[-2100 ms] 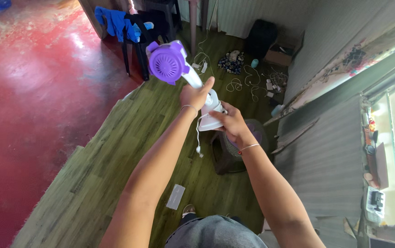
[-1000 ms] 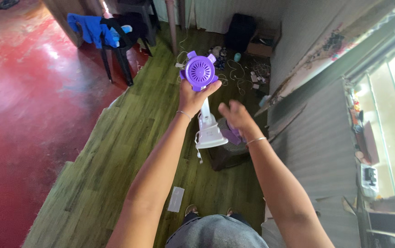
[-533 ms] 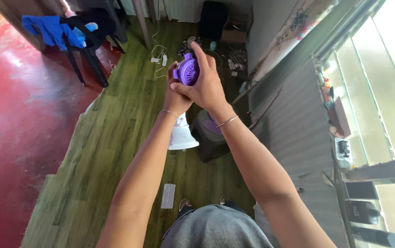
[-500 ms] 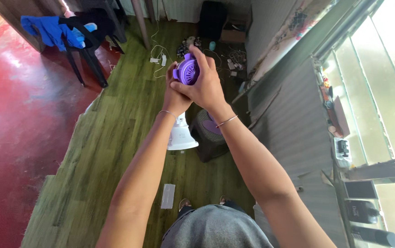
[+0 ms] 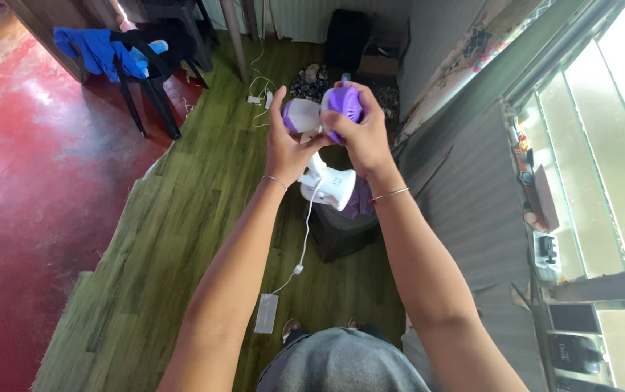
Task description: The person assembles a small purple and white electric fan by attaching four purple fan blades to the central hub. They handle each blade individually, aligning and securing them in place, then adjust the assembled fan head.
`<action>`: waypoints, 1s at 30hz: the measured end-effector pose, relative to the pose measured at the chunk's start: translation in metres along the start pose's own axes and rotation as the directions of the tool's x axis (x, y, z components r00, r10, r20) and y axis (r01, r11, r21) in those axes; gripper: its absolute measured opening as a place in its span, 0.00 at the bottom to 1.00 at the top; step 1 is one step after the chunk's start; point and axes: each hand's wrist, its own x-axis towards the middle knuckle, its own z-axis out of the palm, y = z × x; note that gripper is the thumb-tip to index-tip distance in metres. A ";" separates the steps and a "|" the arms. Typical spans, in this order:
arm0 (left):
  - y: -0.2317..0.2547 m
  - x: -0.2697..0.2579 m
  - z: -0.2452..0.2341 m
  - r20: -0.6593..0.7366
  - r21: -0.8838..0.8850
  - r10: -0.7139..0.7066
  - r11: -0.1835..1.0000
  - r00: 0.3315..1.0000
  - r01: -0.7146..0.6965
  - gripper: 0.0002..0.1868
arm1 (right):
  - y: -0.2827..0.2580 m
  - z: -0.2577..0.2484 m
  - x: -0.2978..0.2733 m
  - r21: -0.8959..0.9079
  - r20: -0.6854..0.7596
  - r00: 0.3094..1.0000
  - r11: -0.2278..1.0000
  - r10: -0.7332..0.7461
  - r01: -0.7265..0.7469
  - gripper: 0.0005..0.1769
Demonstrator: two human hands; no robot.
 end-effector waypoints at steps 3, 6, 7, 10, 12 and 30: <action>-0.005 0.006 0.005 0.007 -0.041 0.226 0.973 0.974 -0.226 0.46 | -0.007 -0.012 0.001 0.215 0.036 0.994 0.970 0.108 -0.113 0.29; -0.013 0.004 0.014 0.068 0.020 0.070 0.997 0.995 -0.071 0.25 | -0.009 -0.028 0.001 0.327 0.049 0.992 0.937 0.115 -0.125 0.27; -0.015 0.007 0.017 0.041 0.037 0.064 0.997 0.997 -0.065 0.24 | -0.008 -0.032 0.001 0.360 0.038 0.992 0.924 0.122 -0.128 0.26; -0.019 0.011 0.030 -0.025 0.096 0.031 0.995 0.999 -0.028 0.24 | -0.002 -0.042 0.003 0.441 -0.042 0.978 0.882 0.203 -0.165 0.25; -0.017 0.010 0.039 -0.056 0.150 -0.003 0.989 0.998 0.012 0.23 | 0.003 -0.046 0.005 0.459 -0.078 0.972 0.874 0.221 -0.162 0.25; 0.004 -0.002 0.082 -0.240 0.119 -0.042 0.990 0.970 0.072 0.21 | 0.019 -0.067 -0.005 0.531 -0.180 0.976 0.848 0.123 -0.009 0.22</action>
